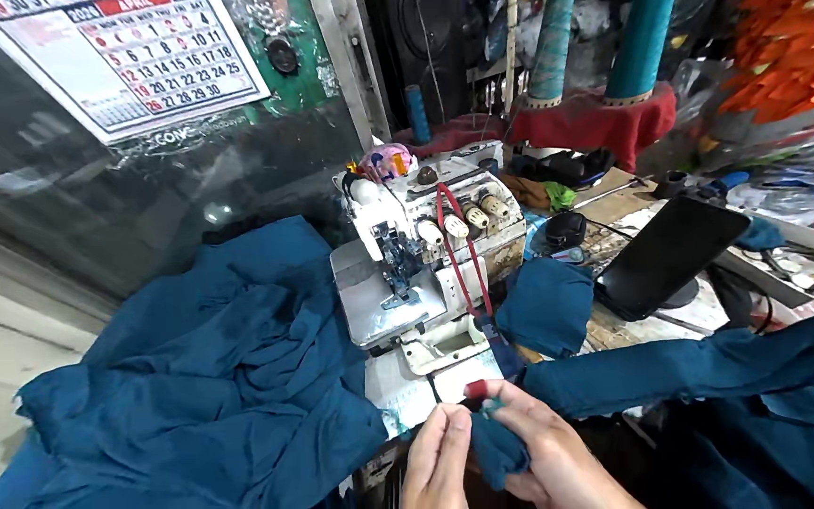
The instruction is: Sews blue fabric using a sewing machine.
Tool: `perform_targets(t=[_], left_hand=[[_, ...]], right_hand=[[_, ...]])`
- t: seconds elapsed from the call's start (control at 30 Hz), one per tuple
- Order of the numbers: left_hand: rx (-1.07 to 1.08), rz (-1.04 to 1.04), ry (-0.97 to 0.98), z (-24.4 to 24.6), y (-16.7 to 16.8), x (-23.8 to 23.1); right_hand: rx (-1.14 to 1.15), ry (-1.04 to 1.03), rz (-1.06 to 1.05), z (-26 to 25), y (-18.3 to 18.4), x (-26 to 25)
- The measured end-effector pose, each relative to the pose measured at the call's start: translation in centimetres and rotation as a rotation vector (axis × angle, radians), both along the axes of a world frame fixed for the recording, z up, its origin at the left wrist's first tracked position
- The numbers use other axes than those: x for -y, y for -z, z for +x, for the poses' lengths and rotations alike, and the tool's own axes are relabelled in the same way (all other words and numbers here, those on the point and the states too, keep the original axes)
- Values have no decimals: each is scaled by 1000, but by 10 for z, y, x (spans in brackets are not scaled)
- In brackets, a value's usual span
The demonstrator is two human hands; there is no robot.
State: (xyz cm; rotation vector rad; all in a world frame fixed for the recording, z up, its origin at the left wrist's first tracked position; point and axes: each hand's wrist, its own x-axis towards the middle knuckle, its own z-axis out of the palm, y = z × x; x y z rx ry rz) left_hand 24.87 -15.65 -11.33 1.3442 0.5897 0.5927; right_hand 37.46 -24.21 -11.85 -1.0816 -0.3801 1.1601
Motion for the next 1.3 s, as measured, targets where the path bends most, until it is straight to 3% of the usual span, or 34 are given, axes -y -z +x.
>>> perform_targets(t=[0.1,0.2,0.3,0.43,0.57,0.67,0.77,0.9,1.03,1.13,1.2,1.3], left_hand=[[-48,318,-110,5,0,-8],[-91,629,-141,0,-9,-12],[-74,808,-94,-4,-9,-12],[32,931,14,3,0,1],[46,832,46,2,6,-1],[51,841,-26,-9,-23,-22],[43,844,138,-9,-31,-38],[267,495,287,-12,-14,-35],[417,-36,197,-8,-7,-17],[369,13,177,-9,-2,-24],[330,51,222,-15,5,-31],[407,-61,234,-20,9,-31]], right_hand=[[77,-55,-31,18,0,-17],[313,127,61,17,-3,-5],[428,157,148,2,-11,29],[357,180,132,1,-3,42],[344,166,85,14,-7,37],[478,5,183,30,-13,38],[562,-217,346,41,-20,32],[510,-450,459,52,-16,30],[332,-234,608,38,12,16],[262,-74,617,30,13,10],[145,-154,563,32,5,14],[30,-339,468,34,4,14]])
